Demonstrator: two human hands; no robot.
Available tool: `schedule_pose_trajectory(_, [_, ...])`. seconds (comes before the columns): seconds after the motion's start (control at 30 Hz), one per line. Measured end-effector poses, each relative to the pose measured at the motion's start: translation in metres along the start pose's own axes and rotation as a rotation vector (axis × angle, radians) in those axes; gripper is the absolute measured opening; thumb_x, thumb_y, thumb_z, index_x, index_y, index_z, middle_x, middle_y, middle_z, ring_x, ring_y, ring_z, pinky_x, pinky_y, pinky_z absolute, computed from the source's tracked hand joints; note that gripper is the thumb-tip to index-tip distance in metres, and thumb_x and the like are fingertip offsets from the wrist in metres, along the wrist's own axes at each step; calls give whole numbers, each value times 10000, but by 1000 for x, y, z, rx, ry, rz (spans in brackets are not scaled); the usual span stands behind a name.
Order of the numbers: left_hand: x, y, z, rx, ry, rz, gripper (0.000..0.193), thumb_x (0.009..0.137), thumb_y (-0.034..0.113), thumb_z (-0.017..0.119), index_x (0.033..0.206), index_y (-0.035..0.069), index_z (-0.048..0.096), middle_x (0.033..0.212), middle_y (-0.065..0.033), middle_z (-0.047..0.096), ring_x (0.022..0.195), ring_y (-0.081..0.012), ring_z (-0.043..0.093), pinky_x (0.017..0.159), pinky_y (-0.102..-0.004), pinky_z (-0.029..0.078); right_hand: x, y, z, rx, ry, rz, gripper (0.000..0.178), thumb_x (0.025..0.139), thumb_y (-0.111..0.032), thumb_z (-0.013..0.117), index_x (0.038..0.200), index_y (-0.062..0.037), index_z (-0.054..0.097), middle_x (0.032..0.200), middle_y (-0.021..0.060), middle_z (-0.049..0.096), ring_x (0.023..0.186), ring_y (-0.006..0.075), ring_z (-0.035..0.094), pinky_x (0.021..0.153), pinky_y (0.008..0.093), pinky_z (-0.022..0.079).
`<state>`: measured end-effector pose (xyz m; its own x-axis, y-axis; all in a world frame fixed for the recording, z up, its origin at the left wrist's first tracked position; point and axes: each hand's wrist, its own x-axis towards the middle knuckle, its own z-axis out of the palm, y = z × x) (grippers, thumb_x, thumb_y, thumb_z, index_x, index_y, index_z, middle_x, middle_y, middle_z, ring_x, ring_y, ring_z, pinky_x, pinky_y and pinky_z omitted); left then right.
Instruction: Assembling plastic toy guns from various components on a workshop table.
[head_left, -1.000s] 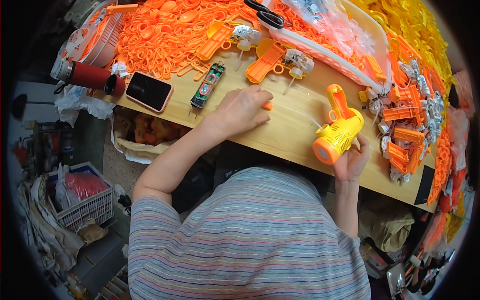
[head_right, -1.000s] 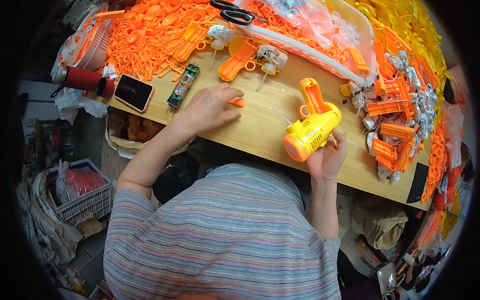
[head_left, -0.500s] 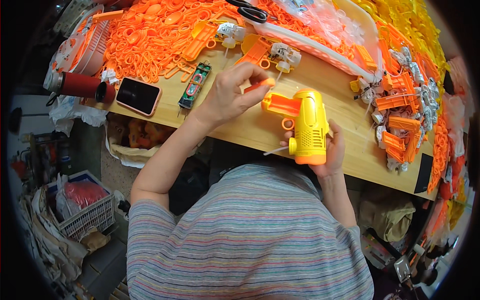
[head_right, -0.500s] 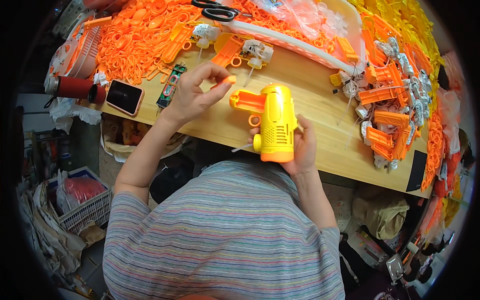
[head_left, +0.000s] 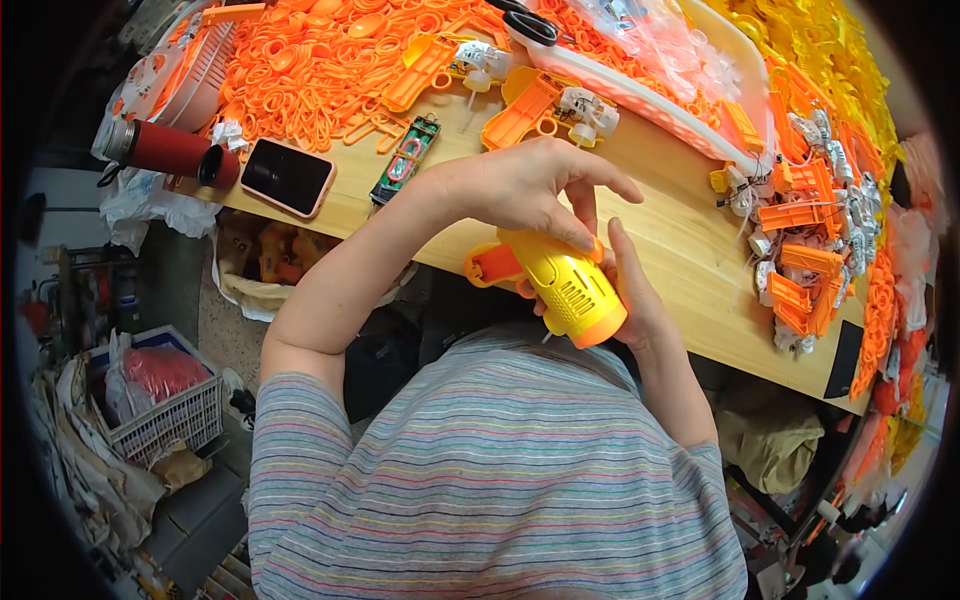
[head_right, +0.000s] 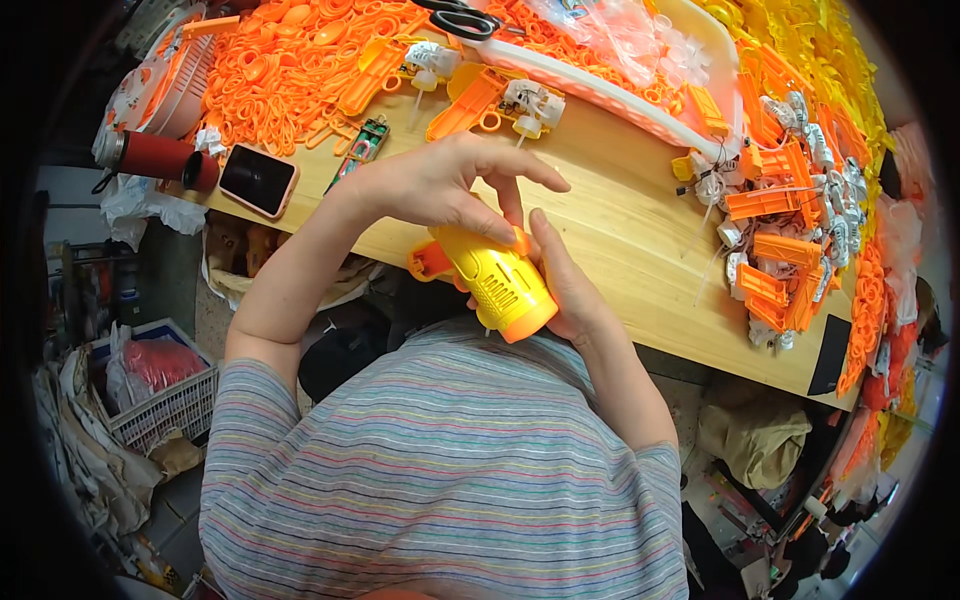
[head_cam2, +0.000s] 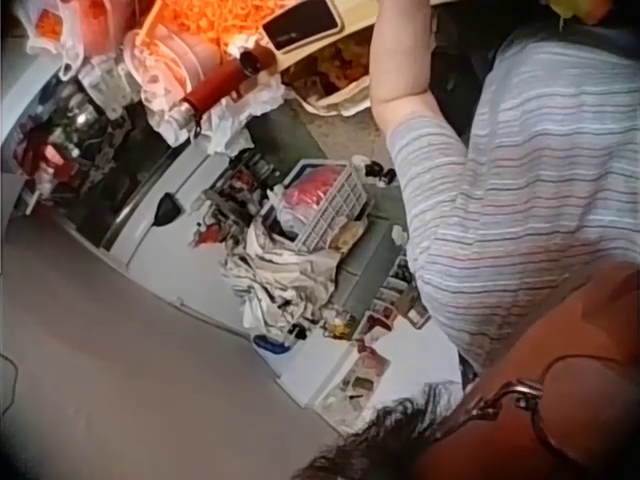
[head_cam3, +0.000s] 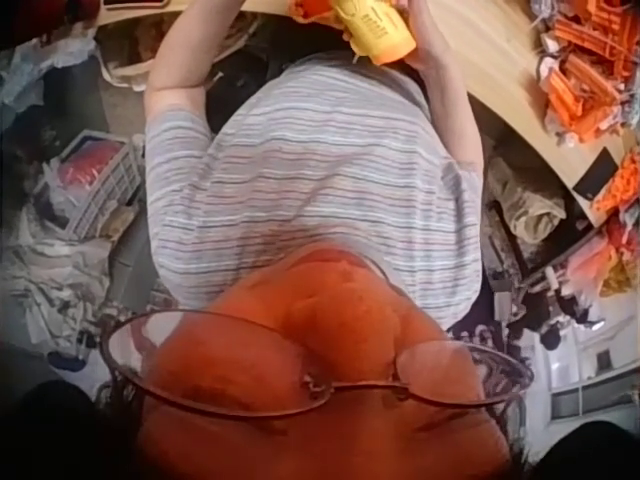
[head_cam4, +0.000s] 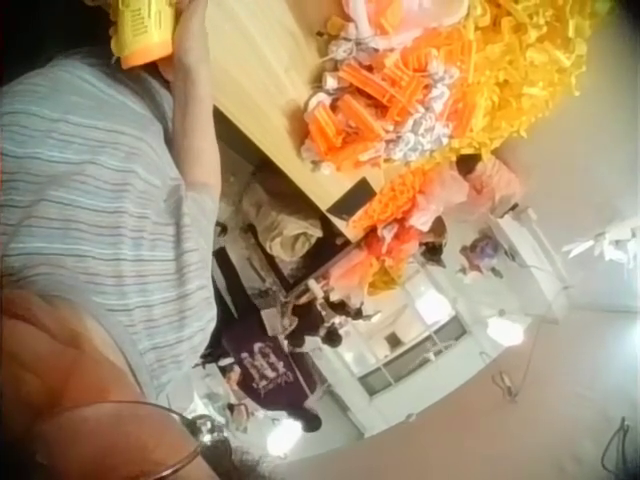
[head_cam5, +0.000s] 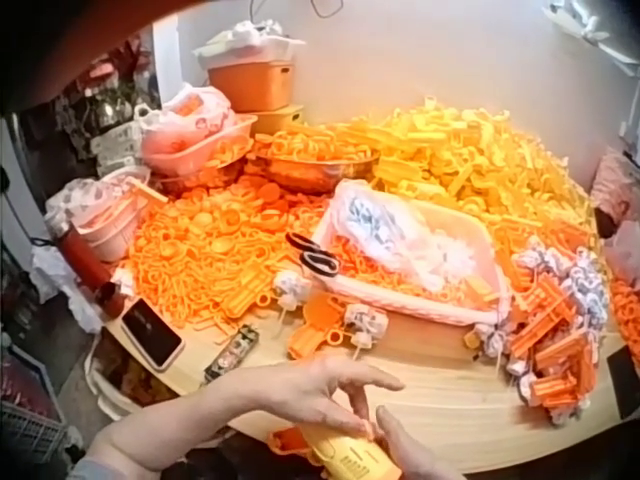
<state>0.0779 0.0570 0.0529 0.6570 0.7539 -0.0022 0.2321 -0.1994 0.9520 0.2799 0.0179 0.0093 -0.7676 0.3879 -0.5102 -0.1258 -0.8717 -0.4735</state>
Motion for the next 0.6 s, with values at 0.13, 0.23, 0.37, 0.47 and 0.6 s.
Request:
schedule_pose_trajectory(0.13, [-4,-2,-1,-39,-23,-55,549,761,107,737,1284,92,571,886,-51,678,844,-115,651,856,-280,482,5,0,-1,-156,-52,-13,790,928,-668,273,1342,-8,408,1074,267,626,879,354,668,743,408,572])
schedule_pose_trajectory(0.23, [-8,-5,2,-103,-4,-78,549,758,94,734,1282,71,572,845,-73,682,821,-114,645,787,-261,501,5,4,-2,-93,-45,35,754,947,-636,268,1335,-4,405,1076,257,628,864,360,671,709,405,577])
schedule_pose_trajectory(0.37, [-13,-4,4,-208,-106,-168,552,762,70,728,1287,54,559,842,-74,685,807,-119,650,727,-260,516,0,8,3,-168,20,75,730,957,-612,267,1338,-3,398,1076,253,628,835,368,674,683,430,576])
schedule_pose_trajectory(0.47, [-16,-5,6,-282,-144,-118,518,804,117,716,1285,24,546,910,-83,677,843,-122,644,759,-256,513,-1,7,4,-132,13,45,684,972,-570,292,1345,-5,385,1079,259,621,849,365,671,696,425,567])
schedule_pose_trajectory(0.6, [-25,-16,18,-413,91,-147,414,878,161,641,1257,19,555,993,-82,661,950,-119,623,830,-265,501,0,4,3,-124,23,-113,649,958,-534,386,1345,-15,372,1073,272,614,879,350,660,714,419,555])
